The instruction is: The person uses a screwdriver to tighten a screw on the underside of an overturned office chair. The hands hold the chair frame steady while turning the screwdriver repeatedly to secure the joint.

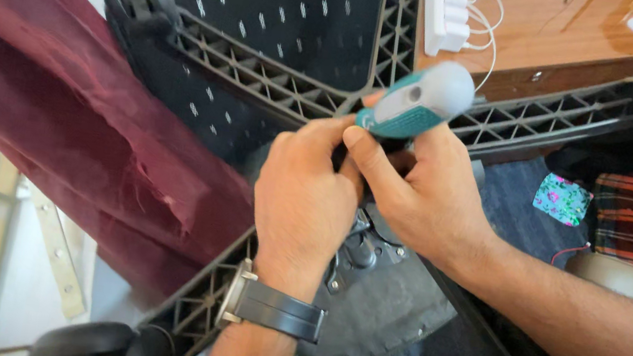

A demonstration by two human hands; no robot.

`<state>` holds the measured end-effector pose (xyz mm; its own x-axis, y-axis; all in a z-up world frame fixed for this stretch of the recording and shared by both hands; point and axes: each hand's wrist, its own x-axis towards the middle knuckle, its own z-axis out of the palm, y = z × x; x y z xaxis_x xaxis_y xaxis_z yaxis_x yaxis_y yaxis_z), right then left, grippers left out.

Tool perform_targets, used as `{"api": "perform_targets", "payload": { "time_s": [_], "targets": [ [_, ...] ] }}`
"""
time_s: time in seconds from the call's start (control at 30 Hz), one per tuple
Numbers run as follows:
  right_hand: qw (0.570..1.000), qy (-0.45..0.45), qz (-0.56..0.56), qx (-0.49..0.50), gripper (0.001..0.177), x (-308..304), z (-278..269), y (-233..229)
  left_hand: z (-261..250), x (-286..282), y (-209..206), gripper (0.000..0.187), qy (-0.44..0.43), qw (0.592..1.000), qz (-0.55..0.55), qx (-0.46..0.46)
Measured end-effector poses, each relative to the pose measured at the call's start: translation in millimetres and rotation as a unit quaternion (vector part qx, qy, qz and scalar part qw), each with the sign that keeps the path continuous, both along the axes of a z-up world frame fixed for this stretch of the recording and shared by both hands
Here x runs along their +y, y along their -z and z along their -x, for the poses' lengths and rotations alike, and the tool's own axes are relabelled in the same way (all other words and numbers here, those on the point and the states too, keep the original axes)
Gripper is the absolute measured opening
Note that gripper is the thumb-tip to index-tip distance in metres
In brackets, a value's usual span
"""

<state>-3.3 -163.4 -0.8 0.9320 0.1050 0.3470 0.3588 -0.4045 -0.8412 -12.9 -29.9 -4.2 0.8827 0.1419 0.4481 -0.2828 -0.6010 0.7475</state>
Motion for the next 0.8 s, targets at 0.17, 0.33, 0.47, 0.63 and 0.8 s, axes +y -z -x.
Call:
{"api": "perform_targets", "payload": {
  "time_s": [0.17, 0.33, 0.47, 0.63, 0.8],
  "targets": [
    [0.999, -0.014, -0.031, -0.037, 0.027, 8, -3, -23, 2, 1, -14, 0.016, -0.009, 0.999, 0.034, -0.019],
    [0.997, -0.003, -0.017, -0.076, 0.027, 11, -19, -52, -11, -8, -30, 0.018, -0.05, 0.991, 0.055, -0.109],
    [0.988, 0.012, 0.059, -0.139, 0.027, 29, -40, -59, -43, 3, -44, 0.024, -0.062, 0.998, 0.008, 0.001],
    [0.997, 0.016, 0.032, -0.063, 0.03, 49, -62, -35, -60, 16, -27, 0.027, -0.085, 0.99, -0.044, 0.102],
    [0.997, -0.071, 0.033, 0.005, 0.031, 42, -72, -24, -65, 20, -13, 0.02, -0.124, 0.987, -0.084, 0.057]
  ]
}}
